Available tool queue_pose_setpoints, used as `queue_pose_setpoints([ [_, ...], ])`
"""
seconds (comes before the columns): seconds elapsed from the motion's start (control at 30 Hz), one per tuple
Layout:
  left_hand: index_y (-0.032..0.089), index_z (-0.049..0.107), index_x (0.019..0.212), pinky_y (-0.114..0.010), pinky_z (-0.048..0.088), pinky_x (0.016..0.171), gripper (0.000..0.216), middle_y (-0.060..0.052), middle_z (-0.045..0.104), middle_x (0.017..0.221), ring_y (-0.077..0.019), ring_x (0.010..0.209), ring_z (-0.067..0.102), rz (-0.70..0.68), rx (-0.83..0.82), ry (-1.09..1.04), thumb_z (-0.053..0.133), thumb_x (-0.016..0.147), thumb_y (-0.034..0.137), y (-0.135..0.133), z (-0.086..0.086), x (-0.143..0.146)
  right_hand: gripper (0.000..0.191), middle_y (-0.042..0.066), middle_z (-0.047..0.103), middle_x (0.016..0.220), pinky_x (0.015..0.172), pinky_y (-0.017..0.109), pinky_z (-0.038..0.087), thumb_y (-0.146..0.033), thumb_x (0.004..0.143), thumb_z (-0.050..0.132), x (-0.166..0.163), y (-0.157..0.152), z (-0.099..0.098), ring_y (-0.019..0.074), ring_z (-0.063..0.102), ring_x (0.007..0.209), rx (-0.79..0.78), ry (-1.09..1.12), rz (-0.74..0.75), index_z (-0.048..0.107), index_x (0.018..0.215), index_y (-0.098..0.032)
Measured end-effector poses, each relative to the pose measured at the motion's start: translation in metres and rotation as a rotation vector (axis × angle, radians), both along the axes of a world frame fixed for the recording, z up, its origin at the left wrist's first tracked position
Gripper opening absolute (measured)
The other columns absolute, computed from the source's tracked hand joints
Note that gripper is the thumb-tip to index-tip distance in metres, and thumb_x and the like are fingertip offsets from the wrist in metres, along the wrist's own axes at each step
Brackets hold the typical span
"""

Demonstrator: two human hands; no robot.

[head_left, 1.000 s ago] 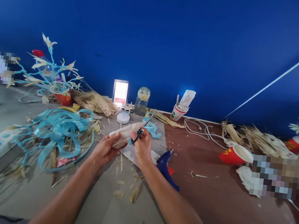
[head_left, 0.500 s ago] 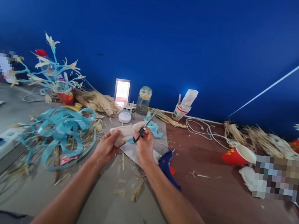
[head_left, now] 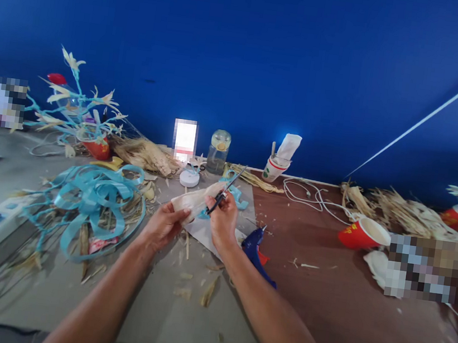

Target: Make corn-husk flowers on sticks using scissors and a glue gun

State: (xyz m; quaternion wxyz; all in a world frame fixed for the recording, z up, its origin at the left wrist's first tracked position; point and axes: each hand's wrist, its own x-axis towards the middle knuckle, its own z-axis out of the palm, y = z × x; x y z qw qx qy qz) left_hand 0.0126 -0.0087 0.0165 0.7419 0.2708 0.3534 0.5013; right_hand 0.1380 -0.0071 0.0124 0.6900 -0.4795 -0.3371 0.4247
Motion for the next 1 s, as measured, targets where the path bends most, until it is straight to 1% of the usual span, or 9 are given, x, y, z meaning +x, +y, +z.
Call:
queue_pose_setpoints([
  [0.17, 0.013, 0.070, 0.084, -0.021, 0.053, 0.061, 0.034, -0.004, 0.072, 0.077, -0.0124, 0.064, 0.064, 0.089, -0.005, 0.009, 0.080, 0.052, 0.009, 0.001, 0.000, -0.002, 0.027, -0.005, 0.054, 0.070, 0.057, 0.022, 0.040, -0.031, 0.063, 0.066, 0.000, 0.000, -0.001, 0.0090, 0.048, 0.060, 0.009, 0.047, 0.020, 0.052, 0.083, -0.018],
  [0.27, 0.014, 0.069, 0.084, -0.021, 0.053, 0.061, 0.034, -0.003, 0.072, 0.077, -0.0114, 0.063, 0.063, 0.117, -0.006, 0.002, 0.080, 0.051, 0.011, 0.003, -0.002, -0.004, 0.027, -0.006, 0.054, 0.068, 0.055, 0.021, 0.039, -0.030, 0.062, 0.067, 0.000, 0.000, -0.001, 0.0081, 0.046, 0.057, 0.009, 0.098, 0.037, 0.051, 0.081, -0.019],
  [0.37, 0.015, 0.068, 0.084, -0.022, 0.053, 0.062, 0.032, -0.002, 0.071, 0.079, -0.0104, 0.063, 0.063, 0.137, 0.006, 0.011, 0.079, 0.054, 0.013, 0.005, -0.007, -0.005, 0.026, -0.007, 0.052, 0.065, 0.053, 0.021, 0.038, -0.029, 0.062, 0.068, 0.000, 0.000, 0.000, 0.0077, 0.046, 0.056, 0.022, 0.107, 0.041, 0.051, 0.079, -0.019],
  [0.53, 0.015, 0.068, 0.082, -0.022, 0.052, 0.062, 0.028, -0.001, 0.070, 0.076, -0.0090, 0.061, 0.061, 0.140, 0.015, 0.008, 0.080, 0.057, 0.018, 0.006, -0.012, -0.007, 0.024, -0.006, 0.053, 0.065, 0.054, 0.020, 0.038, -0.029, 0.062, 0.067, 0.000, -0.001, 0.002, 0.0078, 0.046, 0.056, 0.018, 0.079, 0.036, 0.051, 0.078, -0.019],
  [0.7, 0.015, 0.067, 0.078, -0.025, 0.053, 0.064, 0.029, -0.002, 0.070, 0.076, -0.0111, 0.065, 0.062, 0.138, 0.018, 0.007, 0.082, 0.056, 0.024, 0.006, -0.012, -0.006, 0.027, -0.005, 0.056, 0.069, 0.056, 0.021, 0.040, -0.030, 0.061, 0.068, 0.000, 0.000, -0.001, 0.0090, 0.049, 0.059, 0.025, 0.048, 0.016, 0.053, 0.080, -0.018],
  [0.83, 0.017, 0.066, 0.083, -0.026, 0.054, 0.066, 0.031, -0.001, 0.071, 0.081, -0.0107, 0.066, 0.062, 0.108, 0.031, 0.036, 0.081, 0.056, 0.022, 0.004, -0.011, -0.006, 0.026, -0.006, 0.054, 0.067, 0.055, 0.021, 0.040, -0.029, 0.061, 0.069, 0.000, 0.000, -0.002, 0.0086, 0.048, 0.059, 0.026, 0.042, 0.013, 0.053, 0.079, -0.018],
  [0.93, 0.017, 0.067, 0.089, -0.026, 0.054, 0.069, 0.037, -0.003, 0.071, 0.088, -0.0123, 0.073, 0.064, 0.066, 0.047, 0.045, 0.081, 0.055, 0.020, 0.003, -0.009, -0.005, 0.027, -0.005, 0.056, 0.069, 0.056, 0.021, 0.041, -0.029, 0.062, 0.069, 0.001, 0.000, -0.001, 0.0090, 0.049, 0.060, 0.034, 0.030, 0.011, 0.054, 0.081, -0.018],
  [1.0, 0.016, 0.067, 0.090, -0.025, 0.053, 0.069, 0.038, -0.003, 0.071, 0.089, -0.0123, 0.073, 0.064, 0.071, 0.045, 0.058, 0.082, 0.054, 0.019, 0.003, -0.009, -0.003, 0.026, -0.005, 0.055, 0.068, 0.056, 0.021, 0.040, -0.029, 0.062, 0.069, 0.000, -0.001, 0.000, 0.0089, 0.049, 0.060, 0.034, 0.009, 0.013, 0.053, 0.081, -0.018],
])
